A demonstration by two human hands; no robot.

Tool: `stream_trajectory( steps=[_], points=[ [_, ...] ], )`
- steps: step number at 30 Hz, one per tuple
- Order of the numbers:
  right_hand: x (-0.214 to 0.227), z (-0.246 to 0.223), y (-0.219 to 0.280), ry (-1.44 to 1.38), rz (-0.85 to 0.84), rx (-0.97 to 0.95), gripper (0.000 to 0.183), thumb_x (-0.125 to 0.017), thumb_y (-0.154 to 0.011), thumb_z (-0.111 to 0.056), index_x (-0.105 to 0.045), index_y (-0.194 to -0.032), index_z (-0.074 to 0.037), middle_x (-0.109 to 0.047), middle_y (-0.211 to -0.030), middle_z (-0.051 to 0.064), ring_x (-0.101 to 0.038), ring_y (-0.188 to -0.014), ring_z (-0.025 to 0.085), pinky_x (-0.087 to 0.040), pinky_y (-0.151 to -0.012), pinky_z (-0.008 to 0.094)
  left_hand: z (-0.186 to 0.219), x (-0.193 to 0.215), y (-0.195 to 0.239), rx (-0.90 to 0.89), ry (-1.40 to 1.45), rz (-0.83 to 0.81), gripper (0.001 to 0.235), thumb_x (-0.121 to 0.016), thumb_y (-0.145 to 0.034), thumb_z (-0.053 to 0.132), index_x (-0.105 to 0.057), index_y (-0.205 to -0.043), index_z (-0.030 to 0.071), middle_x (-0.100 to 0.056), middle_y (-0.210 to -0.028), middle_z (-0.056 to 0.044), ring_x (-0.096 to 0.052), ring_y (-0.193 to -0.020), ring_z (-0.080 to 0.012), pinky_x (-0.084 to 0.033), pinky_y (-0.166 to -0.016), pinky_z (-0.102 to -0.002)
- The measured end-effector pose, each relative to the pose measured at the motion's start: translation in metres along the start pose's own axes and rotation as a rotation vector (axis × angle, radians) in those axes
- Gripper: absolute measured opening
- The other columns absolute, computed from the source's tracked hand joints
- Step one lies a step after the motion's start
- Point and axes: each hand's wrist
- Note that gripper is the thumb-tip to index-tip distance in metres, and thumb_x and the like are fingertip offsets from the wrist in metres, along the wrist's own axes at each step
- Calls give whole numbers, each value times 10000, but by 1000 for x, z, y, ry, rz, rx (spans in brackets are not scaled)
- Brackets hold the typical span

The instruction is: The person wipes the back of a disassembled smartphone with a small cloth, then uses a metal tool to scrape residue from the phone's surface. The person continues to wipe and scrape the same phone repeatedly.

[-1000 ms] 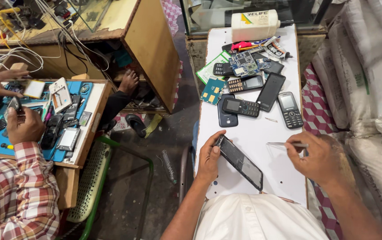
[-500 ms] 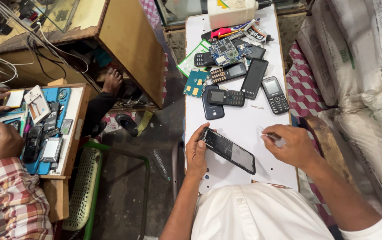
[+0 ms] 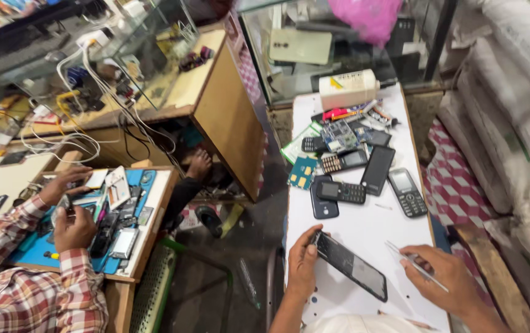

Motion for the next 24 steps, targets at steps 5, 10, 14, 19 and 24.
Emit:
stream_trajectory(
  steps=[5,10,14,19,24],
  points=[
    [-11,5,0,44,49,25,288,-800,-771,-262,-755,-1037,-159,-747,-846,31,-689,-660,161,-549,-579,299,-1,-2,-2,17,65,-21,781,-606,-947,583,-576,-1390,-60,-724,-1150,-161,-660,-1003,-162,-538,-917,-306],
    [-11,1,0,43,26,-5,295,-801,-777,-280,-749,-1043,-162,-758,-889,10,-672,-701,162,-557,-576,303,2,-3,0,8,61,-31,761,-593,-960,568,-567,-1394,-56,-722,-1154,-158,-669,-1017,-164,-549,-926,-309],
    [-12,-3,-3,91,21,-33,274,-787,-806,-294,-748,-1047,-169,-756,-884,8,-683,-718,148,-570,-585,296,2,-3,-1,7,43,-30,751,-584,-962,563,-562,-1399,-48,-721,-1144,-154,-678,-1008,-164,-563,-912,-314],
    [-11,-6,-2,91,31,-6,265,-777,-816,-287,-748,-1048,-163,-755,-879,11,-705,-708,135,-573,-570,292,3,-3,-2,11,56,-35,744,-585,-964,555,-550,-1398,-49,-714,-1158,-155,-683,-1005,-166,-572,-910,-320],
    [-14,-1,-3,134,1,-148,312,-815,-802,-293,-774,-1095,-196,-755,-822,21,-683,-683,138,-583,-569,292,4,-2,-1,45,61,-30,741,-599,-961,539,-567,-1399,-58,-712,-1148,-151,-669,-1000,-144,-557,-900,-296]
  ],
)
Point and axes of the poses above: each hand's wrist, its own y-axis away from the middle knuckle, its own x-axis out of the back of the hand, z = x × y
